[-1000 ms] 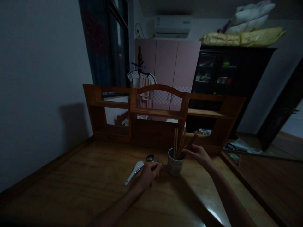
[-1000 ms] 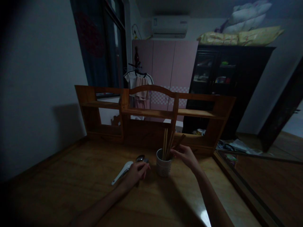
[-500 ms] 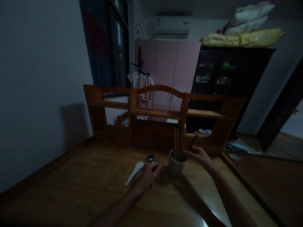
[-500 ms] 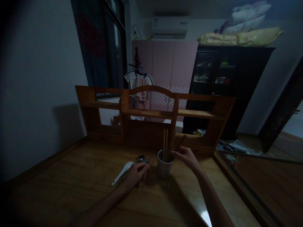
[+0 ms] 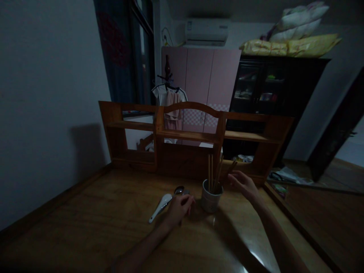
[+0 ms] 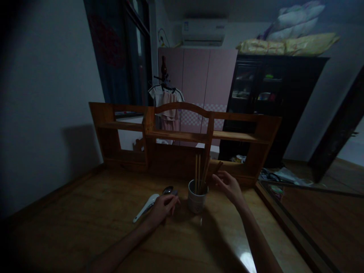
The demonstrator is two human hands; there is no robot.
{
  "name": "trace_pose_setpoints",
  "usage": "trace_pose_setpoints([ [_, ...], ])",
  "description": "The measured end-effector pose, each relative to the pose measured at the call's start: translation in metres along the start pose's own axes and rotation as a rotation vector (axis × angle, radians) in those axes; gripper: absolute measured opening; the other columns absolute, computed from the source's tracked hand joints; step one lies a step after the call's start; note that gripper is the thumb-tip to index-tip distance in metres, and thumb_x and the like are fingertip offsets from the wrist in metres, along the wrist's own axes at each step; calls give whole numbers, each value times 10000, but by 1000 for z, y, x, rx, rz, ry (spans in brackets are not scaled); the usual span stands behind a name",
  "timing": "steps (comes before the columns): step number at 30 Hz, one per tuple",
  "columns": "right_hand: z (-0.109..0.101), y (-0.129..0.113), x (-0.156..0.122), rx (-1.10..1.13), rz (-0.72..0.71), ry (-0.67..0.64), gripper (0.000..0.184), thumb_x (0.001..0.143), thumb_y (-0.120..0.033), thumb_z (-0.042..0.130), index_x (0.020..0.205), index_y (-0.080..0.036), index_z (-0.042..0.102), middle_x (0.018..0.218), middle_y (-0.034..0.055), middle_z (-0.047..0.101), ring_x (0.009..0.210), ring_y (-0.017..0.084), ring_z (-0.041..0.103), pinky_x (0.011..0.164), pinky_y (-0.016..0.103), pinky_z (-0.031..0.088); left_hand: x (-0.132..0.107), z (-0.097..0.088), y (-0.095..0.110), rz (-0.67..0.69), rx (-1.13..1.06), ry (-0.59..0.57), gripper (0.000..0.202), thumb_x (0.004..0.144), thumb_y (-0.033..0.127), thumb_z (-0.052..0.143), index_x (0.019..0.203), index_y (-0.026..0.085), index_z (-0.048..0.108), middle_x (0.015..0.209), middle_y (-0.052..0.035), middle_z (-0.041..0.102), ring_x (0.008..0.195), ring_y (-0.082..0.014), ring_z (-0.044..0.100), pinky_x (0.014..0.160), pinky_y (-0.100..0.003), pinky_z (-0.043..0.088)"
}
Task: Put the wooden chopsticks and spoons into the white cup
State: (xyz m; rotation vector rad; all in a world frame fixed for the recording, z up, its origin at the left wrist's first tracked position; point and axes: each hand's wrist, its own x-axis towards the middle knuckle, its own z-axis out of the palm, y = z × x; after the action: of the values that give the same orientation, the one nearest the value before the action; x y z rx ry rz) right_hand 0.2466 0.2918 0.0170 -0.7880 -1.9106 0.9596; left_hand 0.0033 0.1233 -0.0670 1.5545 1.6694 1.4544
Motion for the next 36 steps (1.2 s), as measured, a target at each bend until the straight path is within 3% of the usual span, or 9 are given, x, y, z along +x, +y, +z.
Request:
trace_pose_setpoints([
  [5,-5,-43,-18,-327,-268,493,351,973,-520,525,1051,-192,625,977,79,660,862,255,625,743,321,441,26,-28,10,4,-64,42,266,873,378,543,859,151,682,736,-30,655,632,-153,589,549,-224,429],
  [7,2,-60,-29,-383,-377,565,291,1013,-437,466,1028,-192,622,944,81,654,836,248,619,722,317,430,39,-45,6,65,45,101,196,863,298,540,892,165,682,845,-41,672,745,-166,614,659,-241,460],
  [11,45,-71,-51,-478,-690,262,180,1004,-223,445,951,-195,615,841,80,654,704,204,606,659,309,420,54,-62,-18,143,390,170,193,859,178,478,902,186,666,889,-39,626,807,-165,594,744,-259,450],
  [14,92,-56,-68,-603,-981,-53,226,949,-125,430,796,-188,584,671,47,603,571,181,544,568,316,352,51,-58,-40,167,598,150,198,863,153,465,956,186,636,969,-61,602,928,-196,571,841,-299,437],
  [16,122,-37,-80,-671,-1049,-265,232,916,-98,414,763,-180,568,645,32,583,544,174,524,536,316,316,46,-54,-49,149,722,139,157,873,189,477,944,187,617,984,-73,594,965,-228,550,879,-342,421],
  [19,154,-5,-91,-695,-908,-430,153,895,-137,455,779,-182,544,681,13,598,547,158,528,528,314,266,38,-52,-54,74,830,122,146,882,277,500,935,183,598,988,-92,600,973,-263,538,891,-382,407],
  [22,167,15,-93,-583,-740,-428,93,848,-164,469,770,-195,509,698,-1,604,537,142,527,528,300,233,31,-54,-53,37,874,119,212,895,345,490,951,171,599,1020,-116,601,1009,-281,527,905,-394,391],
  [30,162,14,-81,-321,-466,-362,286,958,-232,400,676,-186,412,628,3,533,521,127,499,520,261,247,28,-58,-48,-15,851,74,153,884,238,477,800,196,598,910,-69,597,917,-247,535,793,-335,397],
  [36,160,19,-81,-277,-364,-361,317,984,-261,428,678,-178,436,624,-10,511,522,116,460,517,256,239,35,-56,-55,78,808,155,164,891,217,473,781,189,591,881,-66,589,896,-241,525,844,-358,384],
])
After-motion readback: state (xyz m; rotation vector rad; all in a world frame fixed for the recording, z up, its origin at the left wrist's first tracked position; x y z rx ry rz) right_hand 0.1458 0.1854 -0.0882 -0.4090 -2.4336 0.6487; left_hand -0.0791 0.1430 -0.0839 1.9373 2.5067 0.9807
